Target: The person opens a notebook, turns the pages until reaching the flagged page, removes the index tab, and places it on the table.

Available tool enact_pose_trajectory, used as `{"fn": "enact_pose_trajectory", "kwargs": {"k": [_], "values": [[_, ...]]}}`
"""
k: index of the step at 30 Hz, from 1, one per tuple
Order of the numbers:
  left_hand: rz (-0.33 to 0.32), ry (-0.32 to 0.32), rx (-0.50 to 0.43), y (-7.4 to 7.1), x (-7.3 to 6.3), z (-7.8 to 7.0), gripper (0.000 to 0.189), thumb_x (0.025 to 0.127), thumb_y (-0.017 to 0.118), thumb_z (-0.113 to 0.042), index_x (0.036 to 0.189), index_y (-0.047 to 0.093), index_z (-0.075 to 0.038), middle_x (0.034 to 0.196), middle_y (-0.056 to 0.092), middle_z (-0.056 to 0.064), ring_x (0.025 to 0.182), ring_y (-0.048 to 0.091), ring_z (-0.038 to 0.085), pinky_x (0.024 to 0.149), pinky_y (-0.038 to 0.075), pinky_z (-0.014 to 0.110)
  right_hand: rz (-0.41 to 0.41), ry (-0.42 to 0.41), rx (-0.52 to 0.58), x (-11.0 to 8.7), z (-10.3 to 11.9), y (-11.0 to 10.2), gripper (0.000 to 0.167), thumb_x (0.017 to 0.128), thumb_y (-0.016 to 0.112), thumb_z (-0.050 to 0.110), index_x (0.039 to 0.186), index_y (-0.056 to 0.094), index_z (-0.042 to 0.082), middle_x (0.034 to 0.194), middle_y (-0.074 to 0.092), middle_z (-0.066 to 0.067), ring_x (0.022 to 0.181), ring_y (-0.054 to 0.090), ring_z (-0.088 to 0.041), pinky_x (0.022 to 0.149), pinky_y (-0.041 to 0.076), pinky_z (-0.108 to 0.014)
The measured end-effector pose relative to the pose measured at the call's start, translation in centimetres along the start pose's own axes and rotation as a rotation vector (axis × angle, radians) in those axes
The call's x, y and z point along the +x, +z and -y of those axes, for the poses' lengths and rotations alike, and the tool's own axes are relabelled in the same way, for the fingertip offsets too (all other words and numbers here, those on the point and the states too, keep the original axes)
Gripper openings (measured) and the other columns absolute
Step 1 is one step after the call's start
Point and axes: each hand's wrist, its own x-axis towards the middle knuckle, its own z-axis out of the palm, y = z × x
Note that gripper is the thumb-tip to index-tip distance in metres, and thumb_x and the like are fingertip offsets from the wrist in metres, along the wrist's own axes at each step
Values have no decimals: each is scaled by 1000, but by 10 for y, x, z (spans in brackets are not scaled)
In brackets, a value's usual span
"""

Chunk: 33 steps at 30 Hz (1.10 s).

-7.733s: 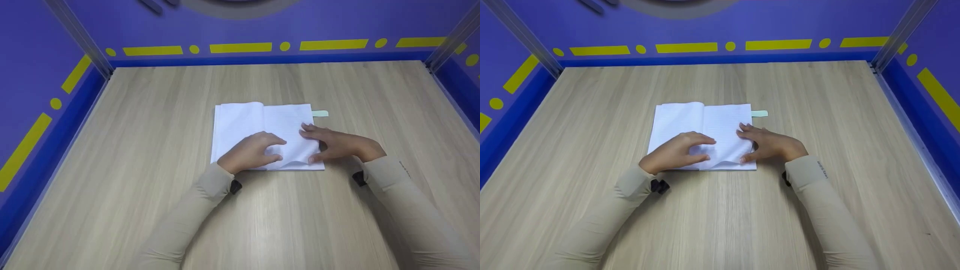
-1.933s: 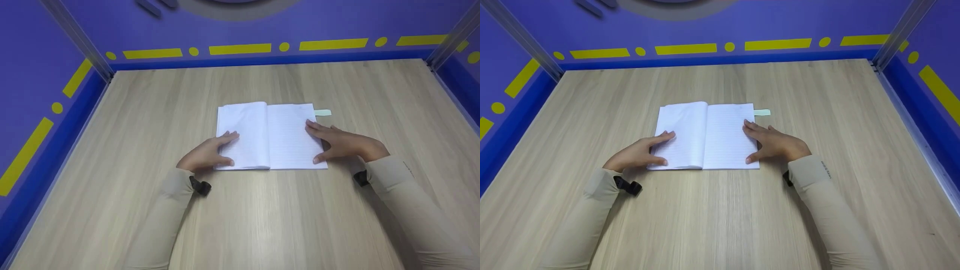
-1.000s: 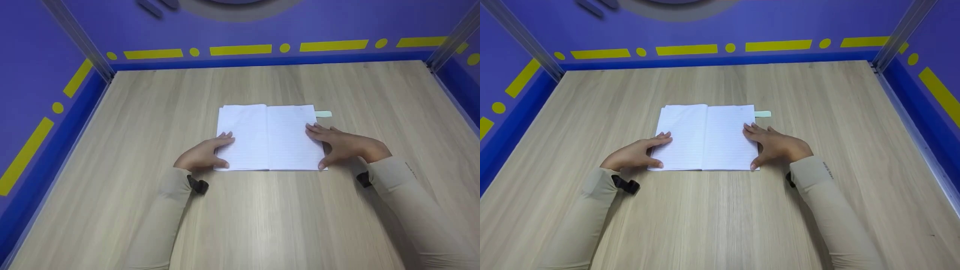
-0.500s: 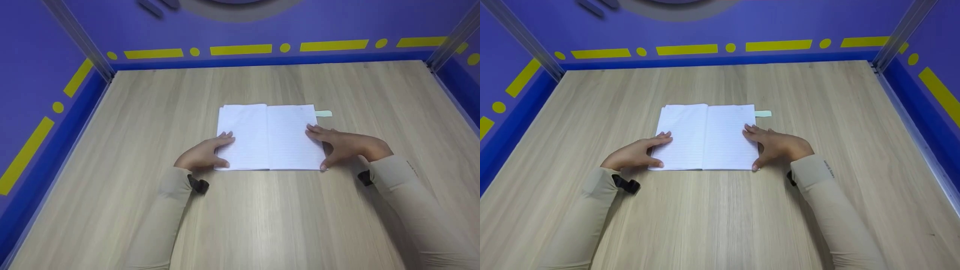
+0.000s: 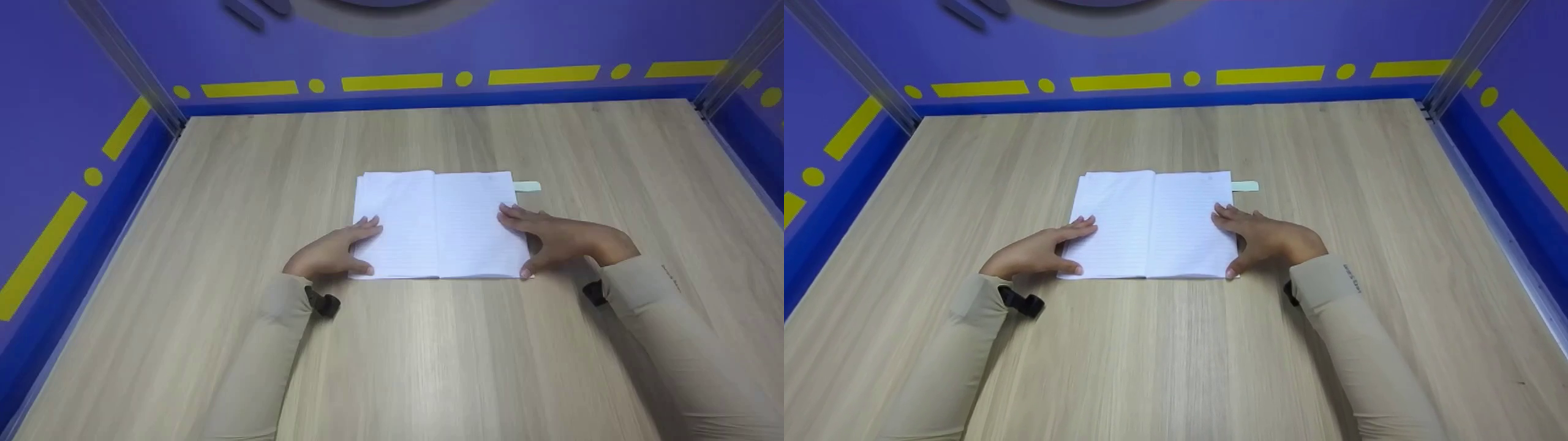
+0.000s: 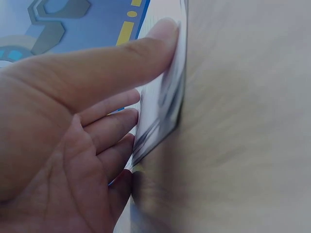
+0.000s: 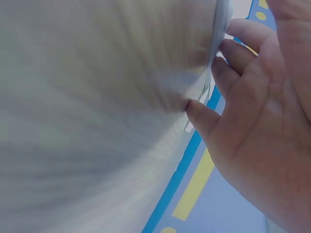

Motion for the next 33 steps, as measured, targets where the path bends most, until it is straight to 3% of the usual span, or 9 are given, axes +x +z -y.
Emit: {"fn": "enact_pose_trajectory", "kwargs": {"k": [17,26,33], "values": [[-7,-18,-29,2,0,0,82,82,74,-13,151,30,-12,161,13,-2,150,5,17,122,8,37,-22,6,-21,2,-1,3,107,75,74,53,154,14,13,163,1,-8,150,-1,-33,117,7,-60],[-27,27,-28,2,-1,-3,82,80,75,-10,150,32,-9,161,17,2,150,8,18,122,10,36,-28,4,-26,4,-2,4,106,76,74,54,154,16,13,163,2,-7,150,0,-32,117,7,-60],[-71,55,-12,1,-2,-15,78,80,75,-10,148,37,-10,160,22,3,150,12,19,121,14,36,-36,-37,-5,0,-2,3,101,78,74,49,153,18,10,163,5,-9,150,1,-32,118,6,-58]]}}
